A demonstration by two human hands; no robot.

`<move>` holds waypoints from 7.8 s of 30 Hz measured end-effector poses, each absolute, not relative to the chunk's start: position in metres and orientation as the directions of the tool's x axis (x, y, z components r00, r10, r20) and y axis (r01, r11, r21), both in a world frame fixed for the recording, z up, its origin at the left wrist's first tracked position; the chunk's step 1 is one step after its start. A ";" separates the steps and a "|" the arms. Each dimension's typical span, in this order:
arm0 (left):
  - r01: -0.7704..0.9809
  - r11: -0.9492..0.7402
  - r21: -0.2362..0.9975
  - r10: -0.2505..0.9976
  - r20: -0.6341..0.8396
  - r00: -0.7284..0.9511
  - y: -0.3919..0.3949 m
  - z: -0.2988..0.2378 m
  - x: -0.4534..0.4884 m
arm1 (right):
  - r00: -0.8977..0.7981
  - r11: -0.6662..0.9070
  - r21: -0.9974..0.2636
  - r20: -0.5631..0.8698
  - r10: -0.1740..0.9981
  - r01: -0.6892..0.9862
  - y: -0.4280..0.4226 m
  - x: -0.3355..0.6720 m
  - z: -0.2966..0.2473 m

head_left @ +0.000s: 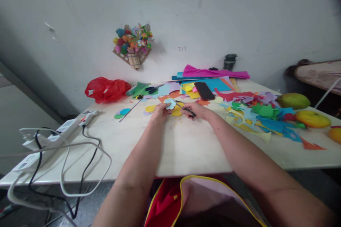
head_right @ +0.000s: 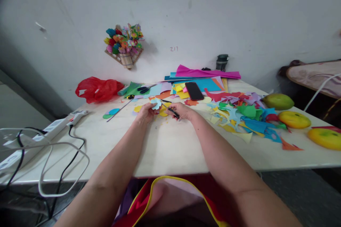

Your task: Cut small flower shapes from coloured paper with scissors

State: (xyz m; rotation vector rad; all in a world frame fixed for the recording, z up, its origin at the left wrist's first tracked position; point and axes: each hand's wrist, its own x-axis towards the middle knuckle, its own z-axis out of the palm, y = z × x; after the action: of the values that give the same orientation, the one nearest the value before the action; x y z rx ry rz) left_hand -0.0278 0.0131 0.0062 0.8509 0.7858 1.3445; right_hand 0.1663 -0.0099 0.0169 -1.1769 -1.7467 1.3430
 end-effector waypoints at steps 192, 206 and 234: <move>-0.533 0.181 0.826 0.978 -0.208 0.010 0.023 0.004 -0.027 | -0.489 0.213 -0.831 -0.080 0.869 0.514 -0.012 0.175 0.030; -0.531 0.170 0.830 0.981 -0.196 0.008 0.019 0.008 -0.025 | -0.476 0.194 -0.844 -0.081 0.876 0.500 -0.005 0.174 0.025; -0.512 0.117 0.851 0.991 -0.135 0.003 0.020 0.006 -0.026 | -0.471 0.231 -0.833 -0.040 0.881 0.503 -0.007 0.171 0.024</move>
State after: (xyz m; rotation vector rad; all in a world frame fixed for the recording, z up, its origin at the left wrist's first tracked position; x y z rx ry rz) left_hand -0.0256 0.0196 0.0056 0.7016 0.8890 1.3443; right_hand 0.1707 -0.0074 0.0240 -1.2692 -2.0670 1.1424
